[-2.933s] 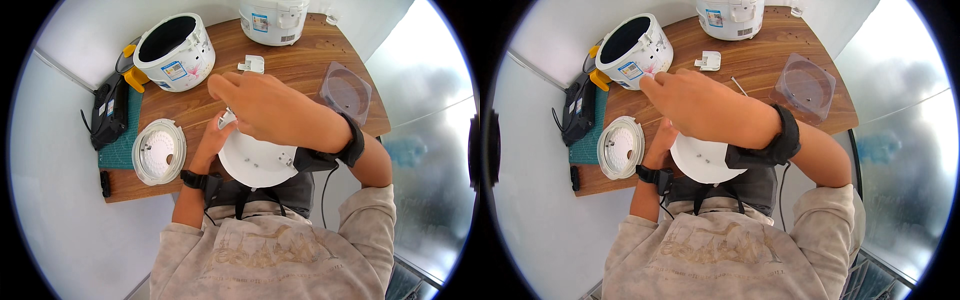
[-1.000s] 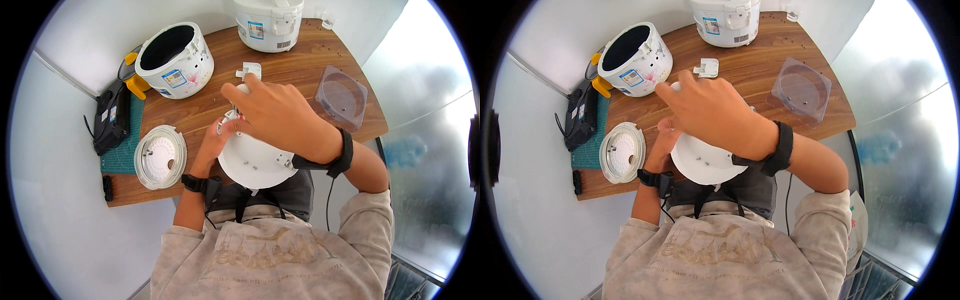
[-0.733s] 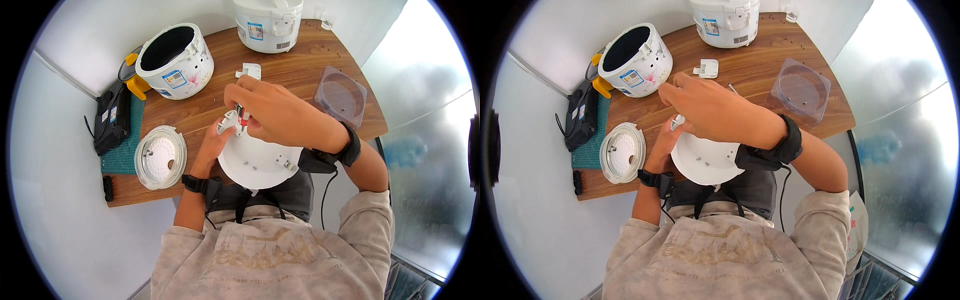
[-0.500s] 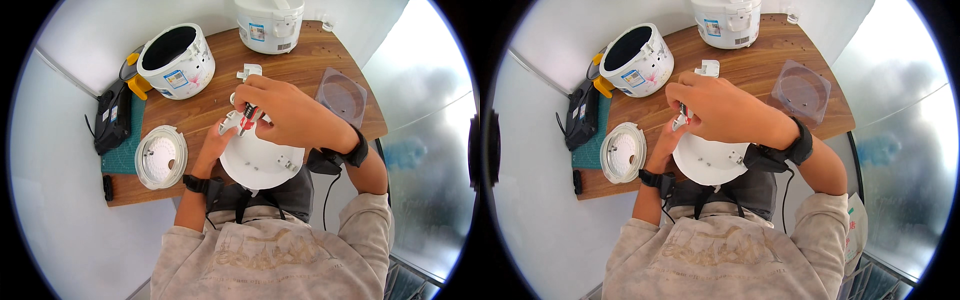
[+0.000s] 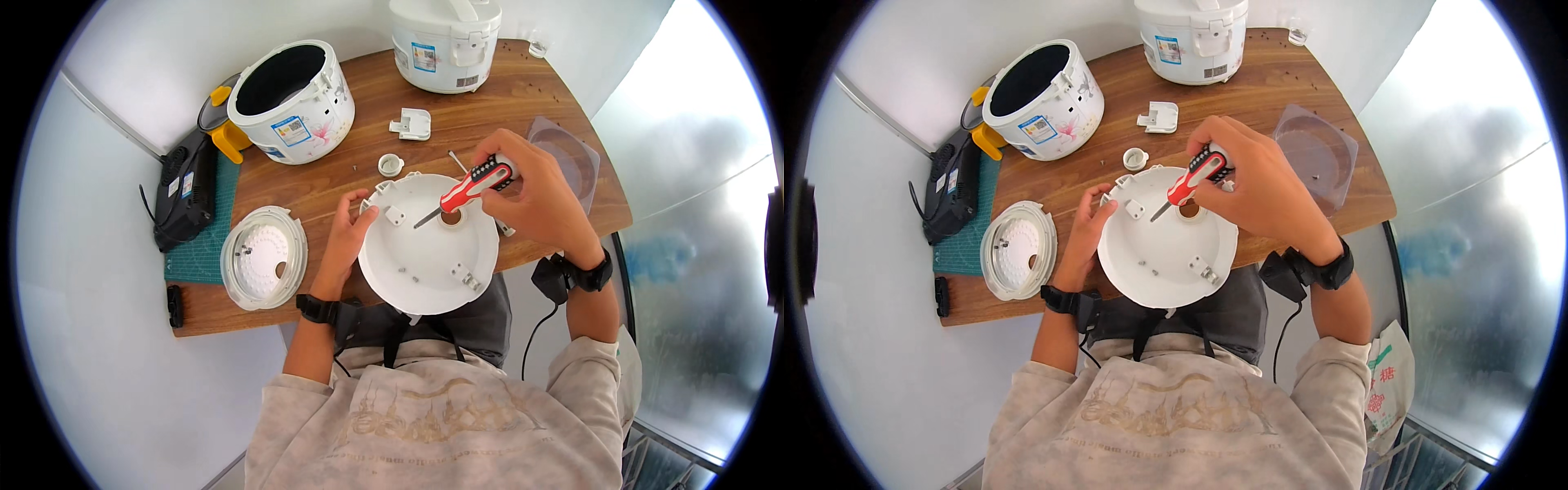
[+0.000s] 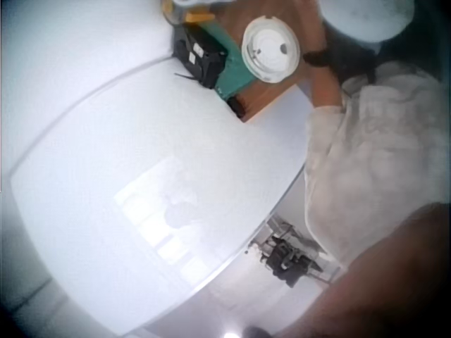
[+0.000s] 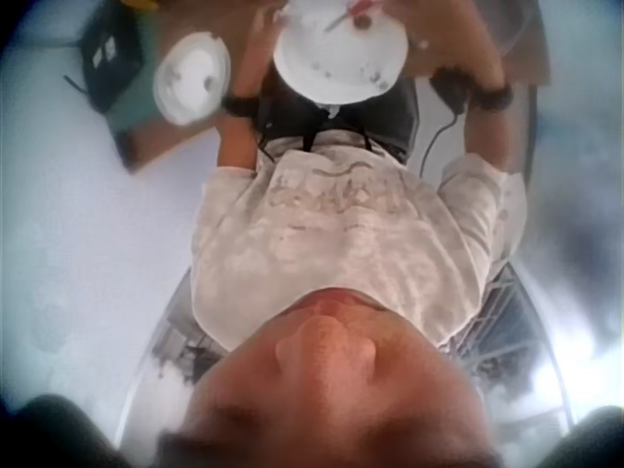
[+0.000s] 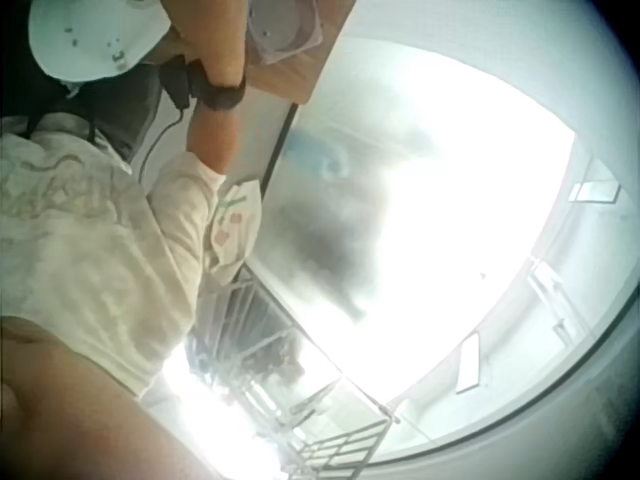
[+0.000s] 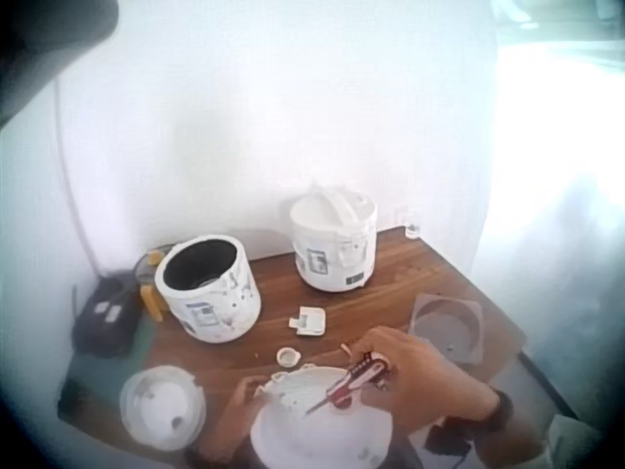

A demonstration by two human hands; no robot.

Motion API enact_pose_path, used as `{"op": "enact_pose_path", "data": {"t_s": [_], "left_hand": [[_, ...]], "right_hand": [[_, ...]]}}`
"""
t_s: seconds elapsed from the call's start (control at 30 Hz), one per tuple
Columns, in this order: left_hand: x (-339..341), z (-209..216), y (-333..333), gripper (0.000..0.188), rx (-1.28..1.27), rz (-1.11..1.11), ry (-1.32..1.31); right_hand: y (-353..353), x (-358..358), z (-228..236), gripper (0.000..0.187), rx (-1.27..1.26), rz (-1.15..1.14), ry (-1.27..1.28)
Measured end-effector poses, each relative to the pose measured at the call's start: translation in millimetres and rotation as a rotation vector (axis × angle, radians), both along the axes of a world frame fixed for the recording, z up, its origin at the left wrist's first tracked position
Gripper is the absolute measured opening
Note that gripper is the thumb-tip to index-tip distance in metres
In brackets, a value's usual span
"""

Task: The person uses a screwdriver to remove screws from a white plastic lid component. They then place the lid down and fit a rubber gasket into a circular frame, pressing it into place.

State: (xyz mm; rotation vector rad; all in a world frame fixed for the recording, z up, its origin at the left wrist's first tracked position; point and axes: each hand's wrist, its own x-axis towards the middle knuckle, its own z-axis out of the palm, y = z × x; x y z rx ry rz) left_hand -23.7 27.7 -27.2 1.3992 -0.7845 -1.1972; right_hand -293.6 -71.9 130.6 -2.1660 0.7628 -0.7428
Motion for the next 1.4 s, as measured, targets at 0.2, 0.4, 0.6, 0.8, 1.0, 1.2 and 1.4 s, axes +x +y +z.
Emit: {"op": "enact_pose_path", "data": {"t_s": [0.2, 0.4, 0.6, 0.8, 1.0, 1.2, 1.4], "left_hand": [[10, -5, 2, 0.041, -0.247, 0.088, -0.145], [-13, 79, 27, 0.024, -0.239, 0.004, -0.973], [-31, 75, 24, 0.027, -0.338, -0.092, -1.133], [-31, 67, 25, 0.020, -0.350, -0.141, -1.156], [-25, 64, 41, 0.019, -0.335, -0.279, -1.277], [-19, 66, 41, 0.018, -0.376, -0.202, -1.319], [10, 40, 34, 0.034, -0.088, 0.088, -0.812]], "right_hand": [[3, -9, -19, 0.028, 0.030, -0.089, -0.136], [4, -17, -25, 0.026, 0.202, -0.158, -0.279], [7, -17, -27, 0.026, 0.211, -0.140, -0.379], [12, -22, -27, 0.026, 0.211, -0.143, -0.365], [14, -32, -29, 0.027, 0.216, -0.187, -0.364], [15, -38, -29, 0.027, 0.204, -0.194, -0.356], [24, -53, -25, 0.030, 0.071, -0.257, -0.268]]}}
